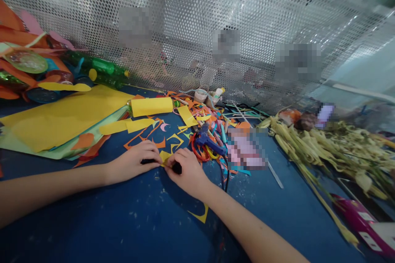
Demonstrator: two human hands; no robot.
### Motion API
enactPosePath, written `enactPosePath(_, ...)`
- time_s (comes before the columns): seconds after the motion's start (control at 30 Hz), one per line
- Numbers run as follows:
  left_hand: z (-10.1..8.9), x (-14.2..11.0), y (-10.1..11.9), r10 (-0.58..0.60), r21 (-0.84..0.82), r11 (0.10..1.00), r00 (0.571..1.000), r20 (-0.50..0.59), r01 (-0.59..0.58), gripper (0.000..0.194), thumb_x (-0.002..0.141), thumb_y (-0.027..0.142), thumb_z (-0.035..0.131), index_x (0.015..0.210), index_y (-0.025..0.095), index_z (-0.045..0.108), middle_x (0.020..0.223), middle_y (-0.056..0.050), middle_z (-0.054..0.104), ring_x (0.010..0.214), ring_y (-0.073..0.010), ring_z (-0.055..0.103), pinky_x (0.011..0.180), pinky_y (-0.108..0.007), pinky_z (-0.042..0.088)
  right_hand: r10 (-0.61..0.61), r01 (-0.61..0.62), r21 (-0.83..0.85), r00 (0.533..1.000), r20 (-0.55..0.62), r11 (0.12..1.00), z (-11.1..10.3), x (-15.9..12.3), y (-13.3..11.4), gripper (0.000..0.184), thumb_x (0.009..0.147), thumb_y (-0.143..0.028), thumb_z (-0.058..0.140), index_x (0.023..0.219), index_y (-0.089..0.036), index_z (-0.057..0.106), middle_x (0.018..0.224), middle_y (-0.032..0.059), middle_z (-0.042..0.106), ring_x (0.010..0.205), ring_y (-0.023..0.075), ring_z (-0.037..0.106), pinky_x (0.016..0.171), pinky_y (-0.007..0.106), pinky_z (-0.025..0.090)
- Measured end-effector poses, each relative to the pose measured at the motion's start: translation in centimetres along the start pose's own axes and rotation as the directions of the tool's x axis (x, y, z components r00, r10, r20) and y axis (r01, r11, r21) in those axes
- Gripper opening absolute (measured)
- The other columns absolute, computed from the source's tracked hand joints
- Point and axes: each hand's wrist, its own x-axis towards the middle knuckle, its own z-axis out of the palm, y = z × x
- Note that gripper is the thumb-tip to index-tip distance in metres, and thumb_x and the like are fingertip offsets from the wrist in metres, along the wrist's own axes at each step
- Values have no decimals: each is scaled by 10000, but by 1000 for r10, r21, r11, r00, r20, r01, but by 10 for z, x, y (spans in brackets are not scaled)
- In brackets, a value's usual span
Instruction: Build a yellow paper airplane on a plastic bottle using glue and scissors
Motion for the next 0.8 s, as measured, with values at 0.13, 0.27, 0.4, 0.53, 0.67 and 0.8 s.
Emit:
enactPosePath(0.13, 0, 0, -1, 15, 9, 1000, 1000, 1, -15, 129, 851, 234, 518, 844, 186, 637, 851, -30, 602, 859, -160, 511, 808, -295, 381, 6, -6, 0, 1000, -20, 1000, 1, 0, 1, 83, 752, -149, 599, 711, -192, 541, 743, 13, 560, 747, 151, 516, 690, 286, 423)
enactPosePath(0.27, 1, 0, -1, 28, 5, 1000, 1000, 0, -28, 116, 844, 250, 531, 844, 183, 625, 862, -32, 595, 868, -162, 511, 815, -298, 377, 8, -8, 4, 999, -31, 1000, 2, 0, 3, 80, 748, -153, 607, 704, -195, 555, 730, 11, 563, 734, 150, 518, 677, 288, 434)
enactPosePath(0.4, 1, 0, 0, 41, 10, 999, 999, 8, -41, 149, 875, 242, 477, 861, 182, 613, 856, -33, 593, 856, -158, 516, 803, -296, 378, 13, -13, 0, 999, -35, 1000, 3, 0, 3, 79, 753, -153, 604, 696, -195, 568, 709, 8, 566, 721, 146, 520, 667, 283, 436)
enactPosePath(0.53, 1, -1, 1, 48, 22, 999, 999, 15, -48, 180, 893, 244, 435, 862, 186, 602, 845, -31, 584, 839, -161, 513, 792, -303, 377, 14, -14, -12, 999, -36, 1000, 2, 0, 3, 78, 758, -147, 596, 700, -197, 581, 702, 8, 565, 717, 146, 521, 656, 281, 439)
enactPosePath(0.67, 2, -1, 2, 47, 32, 998, 999, 21, -48, 181, 895, 237, 424, 869, 183, 595, 859, -39, 576, 845, -168, 501, 788, -304, 381, 23, -23, -26, 999, -28, 999, 1, 0, 3, 77, 756, -145, 599, 701, -198, 586, 702, 9, 564, 717, 149, 525, 656, 281, 441)
enactPosePath(0.8, 2, -1, 2, 39, 46, 998, 999, 23, -40, 174, 892, 227, 431, 869, 177, 596, 874, -47, 574, 856, -171, 502, 787, -298, 383, -7, 5, -56, 1000, -23, 998, 0, 0, 1, 67, 767, -163, 598, 709, -197, 588, 708, 18, 571, 725, 159, 522, 666, 293, 438)
